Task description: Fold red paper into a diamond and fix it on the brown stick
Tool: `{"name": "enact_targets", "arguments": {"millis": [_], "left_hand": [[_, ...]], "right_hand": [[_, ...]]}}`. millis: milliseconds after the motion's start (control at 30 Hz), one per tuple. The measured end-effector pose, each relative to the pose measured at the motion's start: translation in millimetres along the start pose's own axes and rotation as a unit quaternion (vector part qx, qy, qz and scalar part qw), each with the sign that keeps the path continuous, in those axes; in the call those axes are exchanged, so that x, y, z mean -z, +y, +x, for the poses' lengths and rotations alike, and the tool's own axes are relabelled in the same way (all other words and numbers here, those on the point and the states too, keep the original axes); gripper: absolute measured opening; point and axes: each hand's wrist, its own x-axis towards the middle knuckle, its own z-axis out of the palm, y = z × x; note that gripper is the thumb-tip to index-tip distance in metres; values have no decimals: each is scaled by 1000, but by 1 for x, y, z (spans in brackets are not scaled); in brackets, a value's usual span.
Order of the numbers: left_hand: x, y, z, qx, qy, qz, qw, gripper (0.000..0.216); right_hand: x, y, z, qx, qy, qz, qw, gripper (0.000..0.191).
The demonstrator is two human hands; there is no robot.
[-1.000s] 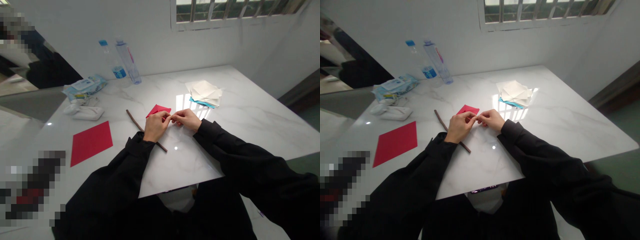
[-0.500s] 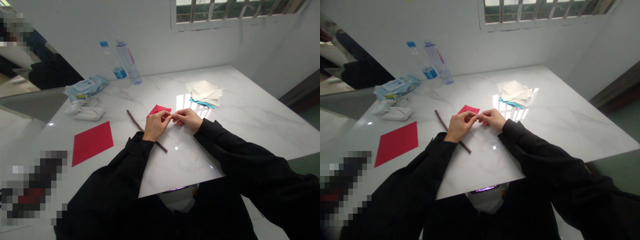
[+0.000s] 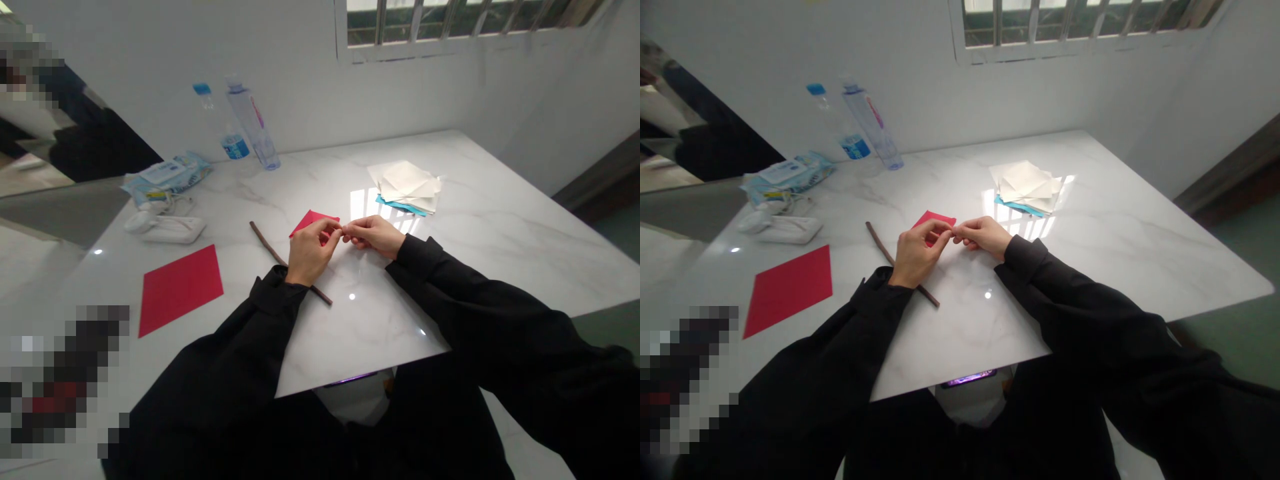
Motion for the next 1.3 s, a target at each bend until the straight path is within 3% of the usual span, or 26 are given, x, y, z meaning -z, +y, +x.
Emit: {"name": "enact_targets", "arguments": {"millis": [333,733,1300], "left_hand": [[3,-3,2,-28,-18,-14,999,20],[3,-2,2,4,-40,7,999,23],[5,2,1,-12,-31,33,999,21]], "right_hand": [[4,-1,1,-14,-11,-10,1000,32],[2,0,2,13,-21,-74,997,30],[4,1,2,8,-29,-51,998,31]]}}
